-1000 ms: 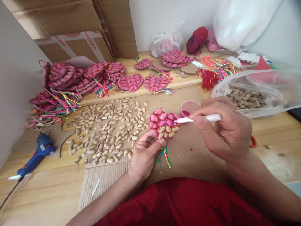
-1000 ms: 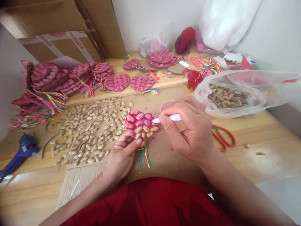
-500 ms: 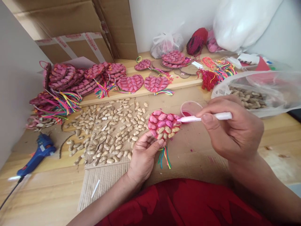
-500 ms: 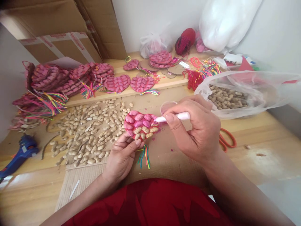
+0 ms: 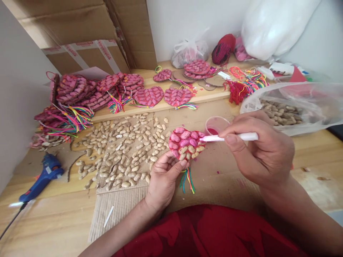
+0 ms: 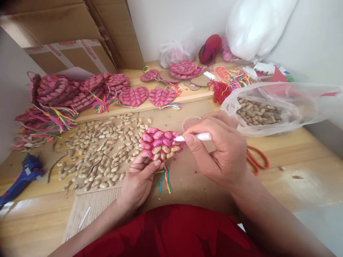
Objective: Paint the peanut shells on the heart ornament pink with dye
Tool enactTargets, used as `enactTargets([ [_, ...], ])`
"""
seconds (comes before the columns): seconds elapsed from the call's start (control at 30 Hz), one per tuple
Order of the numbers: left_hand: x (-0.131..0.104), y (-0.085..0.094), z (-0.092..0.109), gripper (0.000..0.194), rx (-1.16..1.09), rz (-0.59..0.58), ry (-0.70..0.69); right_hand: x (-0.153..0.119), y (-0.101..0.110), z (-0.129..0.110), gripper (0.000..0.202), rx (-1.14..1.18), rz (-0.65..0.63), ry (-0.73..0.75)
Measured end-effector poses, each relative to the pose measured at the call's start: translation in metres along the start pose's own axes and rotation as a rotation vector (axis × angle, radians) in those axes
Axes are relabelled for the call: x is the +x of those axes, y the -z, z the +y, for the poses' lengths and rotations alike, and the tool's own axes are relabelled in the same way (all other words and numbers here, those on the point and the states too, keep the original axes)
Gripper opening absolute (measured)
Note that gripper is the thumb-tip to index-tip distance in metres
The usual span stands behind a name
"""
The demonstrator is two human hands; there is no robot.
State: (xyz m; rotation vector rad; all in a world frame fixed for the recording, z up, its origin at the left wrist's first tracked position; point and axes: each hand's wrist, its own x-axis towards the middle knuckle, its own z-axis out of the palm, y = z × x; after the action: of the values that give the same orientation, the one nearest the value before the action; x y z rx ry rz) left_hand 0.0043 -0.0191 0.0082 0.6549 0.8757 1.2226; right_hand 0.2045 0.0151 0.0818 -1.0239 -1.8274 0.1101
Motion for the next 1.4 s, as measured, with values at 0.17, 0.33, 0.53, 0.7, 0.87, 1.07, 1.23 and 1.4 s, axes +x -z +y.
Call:
enactTargets([
  [0.17, -0.0008, 0.0004, -0.0009, 0.019, 0.031, 0.005, -0.031, -0.0007, -0.0002, 0.0007, 0.012, -0.066, 0.015, 0.015],
  [0.33, -0.0005, -0.0007, -0.0008, 0.018, 0.063, -0.002, -0.057, -0.0015, -0.0013, -0.0012, 0.013, -0.058, 0.0, 0.027],
  [0.53, -0.0002, 0.0, -0.0016, 0.018, 0.075, 0.009, -0.06, -0.0015, -0.001, 0.0003, 0.013, -0.11, 0.012, 0.013],
  [0.7, -0.0012, -0.0004, -0.0005, 0.019, 0.061, 0.027, -0.042, -0.0001, -0.0003, 0.0005, 0.013, -0.08, 0.037, 0.017],
  [0.87, -0.0012, -0.001, 0.0004, 0.021, 0.032, 0.023, -0.033, -0.0009, -0.0004, -0.0007, 0.013, -0.075, 0.01, 0.01],
  [1.07, 0.0001, -0.0004, 0.0011, 0.02, -0.03, 0.037, -0.004, -0.0002, 0.0015, 0.0013, 0.009, -0.103, 0.049, -0.002],
  [1.23, 0.0009, -0.0005, 0.0016, 0.02, -0.079, 0.053, 0.025, 0.0001, 0.0009, 0.0017, 0.012, -0.052, 0.068, 0.014],
  [1.4, 0.0019, -0.0007, 0.0019, 0.021, -0.101, 0.068, 0.038, -0.0006, 0.0, 0.0032, 0.011, -0.081, 0.058, 0.034],
])
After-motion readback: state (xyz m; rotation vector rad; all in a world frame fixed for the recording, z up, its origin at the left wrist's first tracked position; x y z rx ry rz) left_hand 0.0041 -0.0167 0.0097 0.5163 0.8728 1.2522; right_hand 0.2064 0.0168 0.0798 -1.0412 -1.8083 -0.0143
